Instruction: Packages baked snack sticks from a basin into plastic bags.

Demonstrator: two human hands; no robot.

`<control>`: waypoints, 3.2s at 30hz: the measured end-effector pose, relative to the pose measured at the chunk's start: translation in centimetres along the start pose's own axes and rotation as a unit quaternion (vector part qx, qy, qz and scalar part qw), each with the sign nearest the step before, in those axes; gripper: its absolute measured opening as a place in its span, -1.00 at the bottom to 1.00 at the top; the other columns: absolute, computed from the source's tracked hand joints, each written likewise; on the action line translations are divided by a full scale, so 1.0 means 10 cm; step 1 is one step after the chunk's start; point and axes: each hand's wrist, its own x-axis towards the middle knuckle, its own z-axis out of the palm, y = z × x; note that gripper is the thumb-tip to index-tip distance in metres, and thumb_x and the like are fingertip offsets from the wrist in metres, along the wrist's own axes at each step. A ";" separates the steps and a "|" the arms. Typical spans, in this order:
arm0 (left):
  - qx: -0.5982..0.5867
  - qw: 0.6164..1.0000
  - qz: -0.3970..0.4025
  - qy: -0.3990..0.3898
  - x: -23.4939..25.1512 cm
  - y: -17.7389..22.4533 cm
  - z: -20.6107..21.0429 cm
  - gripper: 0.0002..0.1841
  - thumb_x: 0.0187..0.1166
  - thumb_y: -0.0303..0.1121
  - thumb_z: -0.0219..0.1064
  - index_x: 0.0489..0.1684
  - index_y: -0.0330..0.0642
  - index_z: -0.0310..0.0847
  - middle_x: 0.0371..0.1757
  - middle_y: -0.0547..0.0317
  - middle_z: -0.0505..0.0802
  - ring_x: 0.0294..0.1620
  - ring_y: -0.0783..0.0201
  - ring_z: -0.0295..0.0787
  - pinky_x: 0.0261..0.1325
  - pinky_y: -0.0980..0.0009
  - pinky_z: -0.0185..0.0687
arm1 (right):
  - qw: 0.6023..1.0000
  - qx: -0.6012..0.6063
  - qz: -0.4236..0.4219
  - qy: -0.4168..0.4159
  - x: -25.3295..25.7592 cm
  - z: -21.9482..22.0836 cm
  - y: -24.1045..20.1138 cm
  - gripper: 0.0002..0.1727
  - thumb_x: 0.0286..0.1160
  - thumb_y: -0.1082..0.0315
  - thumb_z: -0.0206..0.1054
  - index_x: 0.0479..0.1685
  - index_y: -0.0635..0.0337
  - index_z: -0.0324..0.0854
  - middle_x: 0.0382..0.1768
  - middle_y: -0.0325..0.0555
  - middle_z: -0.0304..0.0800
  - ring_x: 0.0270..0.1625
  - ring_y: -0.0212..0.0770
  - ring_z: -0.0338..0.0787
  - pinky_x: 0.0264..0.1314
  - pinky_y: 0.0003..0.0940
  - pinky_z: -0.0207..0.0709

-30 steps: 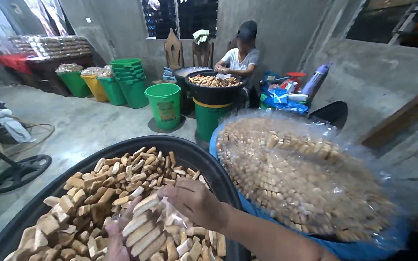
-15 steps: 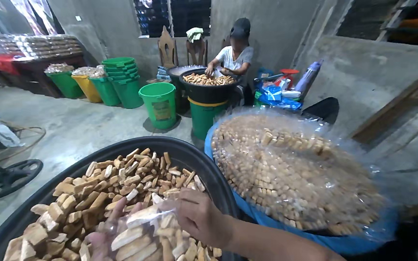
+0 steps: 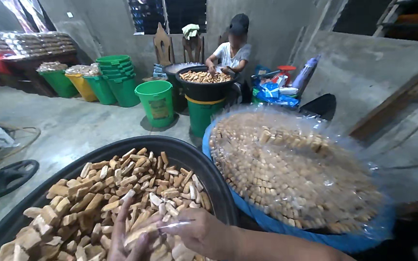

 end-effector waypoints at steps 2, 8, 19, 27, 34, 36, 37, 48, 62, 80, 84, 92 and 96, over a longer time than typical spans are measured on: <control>0.062 0.998 -0.017 0.008 0.03 0.02 -0.02 -0.09 0.62 -0.38 0.28 0.86 -0.08 -0.39 0.09 0.31 0.88 -0.06 0.36 0.90 -0.03 0.39 0.87 | 1.000 -0.011 0.016 -0.022 -0.03 -0.01 0.01 -0.66 0.47 0.62 0.27 0.17 0.33 0.81 -0.17 0.13 0.91 -0.14 -0.05 0.92 0.07 -0.31 0.76; 0.174 0.966 -0.072 0.174 0.10 0.05 -0.11 -0.30 0.67 -0.19 0.23 0.83 0.02 0.06 0.50 -0.01 0.58 -0.17 0.41 0.71 -0.16 0.41 0.67 | 0.935 0.210 0.205 -0.199 0.13 -0.20 0.11 -0.67 0.66 0.38 0.10 0.06 0.21 0.81 0.30 0.05 0.68 0.34 -0.28 0.67 0.39 -0.36 0.58; 0.091 0.983 -0.141 0.073 0.10 0.08 -0.13 -0.54 0.88 -0.23 -0.13 0.65 -0.24 0.27 0.05 0.10 0.79 -0.11 0.37 0.81 -0.02 0.36 0.78 | 0.830 0.348 0.350 -0.259 0.25 -0.11 0.13 -0.65 0.48 0.49 0.00 -0.08 0.11 0.75 -0.34 -0.58 0.72 -0.56 -0.77 0.36 -0.54 -0.76 0.23; 0.179 0.980 -0.055 0.065 0.06 0.07 -0.20 -0.34 0.58 -0.34 0.32 0.70 -0.22 0.20 0.37 0.03 0.69 0.11 0.36 0.78 0.13 0.36 0.75 | 0.871 0.212 0.308 -0.318 0.40 -0.09 0.00 -0.79 0.53 0.55 0.13 -0.01 0.39 0.61 -0.16 -0.12 0.65 -0.16 -0.42 0.60 -0.05 -0.44 0.52; 0.054 0.986 -0.070 0.145 0.09 -0.07 -0.16 -0.41 0.57 -0.47 0.34 0.59 -0.38 0.23 0.11 -0.05 0.78 -0.07 0.27 0.86 0.06 0.29 0.84 | 0.941 0.155 0.271 -0.132 0.20 0.14 0.07 -0.53 0.50 0.50 0.08 0.42 0.36 0.47 0.02 0.09 0.76 -0.22 -0.21 0.76 -0.17 -0.20 0.68; 0.013 0.989 -0.074 0.127 0.07 -0.09 -0.19 -0.38 0.60 -0.47 0.28 0.65 -0.36 0.14 0.13 -0.03 0.77 -0.05 0.27 0.85 0.07 0.30 0.82 | 0.956 0.149 0.241 -0.075 0.15 0.18 0.05 -0.37 0.46 0.52 0.08 0.64 0.29 0.34 0.02 0.02 0.80 -0.32 -0.35 0.72 -0.24 -0.35 0.65; 0.011 0.990 -0.067 0.125 0.07 -0.10 -0.19 -0.39 0.59 -0.46 0.26 0.63 -0.36 0.15 0.10 0.01 0.78 -0.07 0.31 0.84 0.06 0.33 0.81 | 0.959 0.152 0.229 -0.064 0.13 0.18 0.07 -0.33 0.46 0.51 0.08 0.70 0.24 0.32 -0.04 -0.04 0.81 -0.37 -0.42 0.66 -0.29 -0.42 0.61; 0.199 0.974 -0.105 -0.026 0.08 0.11 -0.27 -0.66 0.74 -0.31 0.10 0.31 -0.27 0.62 0.06 0.24 0.81 -0.10 0.50 0.74 -0.02 0.47 0.69 | 0.912 0.184 0.217 -0.295 0.19 -0.22 0.16 -0.44 0.66 0.54 0.00 0.66 0.21 0.46 0.39 0.20 0.72 0.22 -0.09 0.81 0.33 -0.12 0.60; 0.505 0.860 -0.020 -0.065 0.40 0.38 0.34 -0.77 0.77 -0.34 0.20 0.06 -0.31 0.71 -0.12 -0.03 0.83 -0.09 0.14 0.79 0.11 0.10 0.67 | 0.890 0.156 0.190 -0.385 0.39 -0.58 0.11 -0.56 0.65 0.60 -0.01 0.42 0.39 0.57 -0.13 0.10 0.85 -0.13 -0.16 0.85 0.08 -0.18 0.72; 0.242 0.958 0.011 0.151 0.17 -0.15 0.38 -0.32 0.63 -0.42 0.16 0.76 -0.36 -0.02 0.37 -0.15 0.54 -0.08 0.57 0.70 -0.05 0.56 0.68 | 0.848 0.292 0.281 -0.342 0.13 -0.57 0.23 -0.64 0.69 0.59 -0.06 0.15 0.55 0.64 0.00 0.30 0.79 -0.18 0.01 0.80 -0.07 -0.04 0.68; 0.422 0.897 0.079 0.107 0.09 -0.10 0.39 -0.34 0.65 -0.42 0.19 0.69 -0.58 0.07 0.46 -0.63 0.51 0.15 -0.04 0.75 0.21 0.09 0.68 | 0.891 0.223 0.222 -0.327 0.11 -0.45 0.18 -0.69 0.57 0.68 0.08 0.06 0.60 0.72 0.01 0.44 0.80 0.13 0.24 0.78 0.31 0.12 0.53; 0.419 0.880 0.142 0.174 0.42 -0.08 0.26 -0.41 0.69 -0.43 0.20 0.59 -0.67 0.15 0.48 -0.65 0.45 0.21 0.12 0.69 0.25 0.30 0.63 | 0.908 0.232 0.251 -0.240 0.29 -0.57 0.16 -0.63 0.78 0.46 0.03 0.24 0.52 0.67 0.06 0.36 0.79 -0.02 0.10 0.81 0.10 0.02 0.64; 0.390 0.899 0.128 0.154 0.65 -0.06 0.67 -0.41 0.75 -0.33 0.14 0.62 -0.59 0.12 0.37 -0.58 0.56 0.06 0.11 0.75 0.11 0.18 0.70 | 0.907 0.226 0.321 -0.150 0.39 -0.83 0.14 -0.63 0.66 0.37 0.31 0.24 0.54 0.63 0.15 0.32 0.76 0.16 0.07 0.79 0.28 -0.01 0.62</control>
